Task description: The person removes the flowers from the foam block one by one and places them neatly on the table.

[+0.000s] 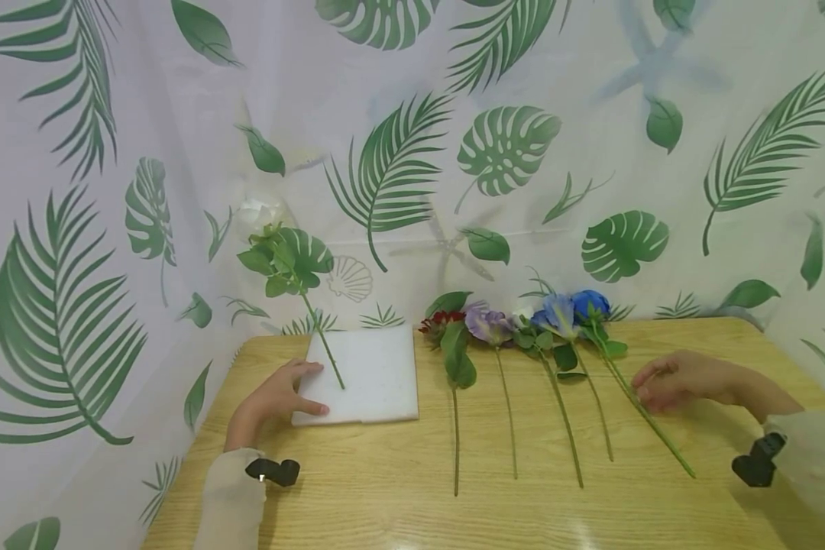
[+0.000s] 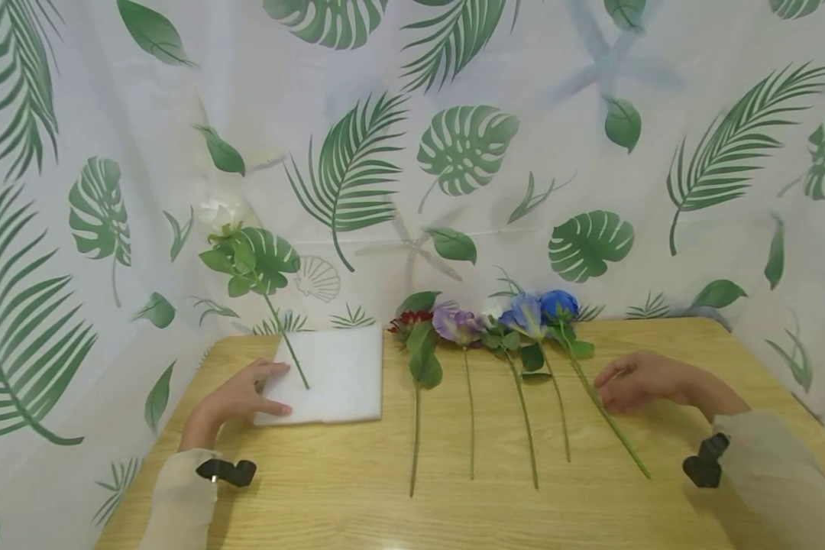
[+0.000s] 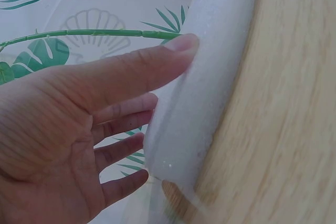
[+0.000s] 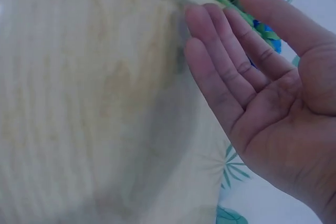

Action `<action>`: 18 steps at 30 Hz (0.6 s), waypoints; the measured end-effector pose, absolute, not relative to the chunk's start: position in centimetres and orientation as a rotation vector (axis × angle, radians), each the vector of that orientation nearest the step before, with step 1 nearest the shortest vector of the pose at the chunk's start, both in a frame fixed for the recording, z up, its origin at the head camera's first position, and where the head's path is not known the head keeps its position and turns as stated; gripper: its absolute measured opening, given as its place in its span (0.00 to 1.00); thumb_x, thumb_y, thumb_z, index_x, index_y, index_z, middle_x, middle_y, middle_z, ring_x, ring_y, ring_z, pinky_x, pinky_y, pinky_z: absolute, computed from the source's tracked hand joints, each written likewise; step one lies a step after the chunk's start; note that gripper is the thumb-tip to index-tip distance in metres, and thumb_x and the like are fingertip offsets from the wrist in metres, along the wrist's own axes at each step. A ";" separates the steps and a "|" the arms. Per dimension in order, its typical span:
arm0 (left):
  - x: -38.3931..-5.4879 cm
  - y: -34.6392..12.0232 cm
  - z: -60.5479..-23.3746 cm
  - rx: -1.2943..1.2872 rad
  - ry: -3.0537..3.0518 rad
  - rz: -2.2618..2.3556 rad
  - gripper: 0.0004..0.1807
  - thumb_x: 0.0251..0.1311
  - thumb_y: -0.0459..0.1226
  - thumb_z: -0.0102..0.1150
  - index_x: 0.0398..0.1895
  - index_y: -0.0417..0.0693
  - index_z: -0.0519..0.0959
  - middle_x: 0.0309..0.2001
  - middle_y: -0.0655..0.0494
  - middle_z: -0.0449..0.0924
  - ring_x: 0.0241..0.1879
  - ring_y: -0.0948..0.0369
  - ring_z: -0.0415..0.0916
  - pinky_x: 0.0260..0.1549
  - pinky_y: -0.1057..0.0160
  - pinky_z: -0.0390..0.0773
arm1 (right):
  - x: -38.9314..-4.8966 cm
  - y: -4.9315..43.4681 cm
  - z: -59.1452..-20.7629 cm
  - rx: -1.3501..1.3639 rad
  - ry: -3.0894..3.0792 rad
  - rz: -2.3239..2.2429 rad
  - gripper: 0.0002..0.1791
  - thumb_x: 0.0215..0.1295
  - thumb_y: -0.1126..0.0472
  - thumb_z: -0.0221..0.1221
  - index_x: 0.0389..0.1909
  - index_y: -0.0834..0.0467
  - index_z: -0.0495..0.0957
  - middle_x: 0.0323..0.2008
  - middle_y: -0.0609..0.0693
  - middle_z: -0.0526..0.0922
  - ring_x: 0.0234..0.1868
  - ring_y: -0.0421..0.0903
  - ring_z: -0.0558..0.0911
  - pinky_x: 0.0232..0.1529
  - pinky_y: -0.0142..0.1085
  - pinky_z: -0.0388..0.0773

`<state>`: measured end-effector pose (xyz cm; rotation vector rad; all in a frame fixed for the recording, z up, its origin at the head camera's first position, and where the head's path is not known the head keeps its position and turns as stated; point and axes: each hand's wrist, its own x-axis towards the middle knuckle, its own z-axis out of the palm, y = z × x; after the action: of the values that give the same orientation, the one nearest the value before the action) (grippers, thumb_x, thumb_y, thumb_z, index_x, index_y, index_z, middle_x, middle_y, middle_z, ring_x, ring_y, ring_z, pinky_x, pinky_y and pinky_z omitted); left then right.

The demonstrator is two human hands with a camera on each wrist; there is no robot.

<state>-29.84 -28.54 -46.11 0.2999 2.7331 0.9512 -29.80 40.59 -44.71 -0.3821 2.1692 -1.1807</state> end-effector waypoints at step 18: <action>-29.9 -28.7 -45.8 0.340 2.732 0.959 0.47 0.49 0.43 0.81 0.72 0.40 0.69 0.76 0.33 0.57 0.77 0.35 0.52 0.75 0.36 0.56 | -33.5 32.0 -38.8 -0.435 2.317 -1.248 0.27 0.76 0.55 0.58 0.65 0.71 0.71 0.50 0.53 0.87 0.52 0.50 0.87 0.53 0.43 0.85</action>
<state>-29.92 -28.68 -45.83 0.3402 2.7321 0.9587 -33.49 32.04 -38.78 -0.4348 2.3175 -1.2482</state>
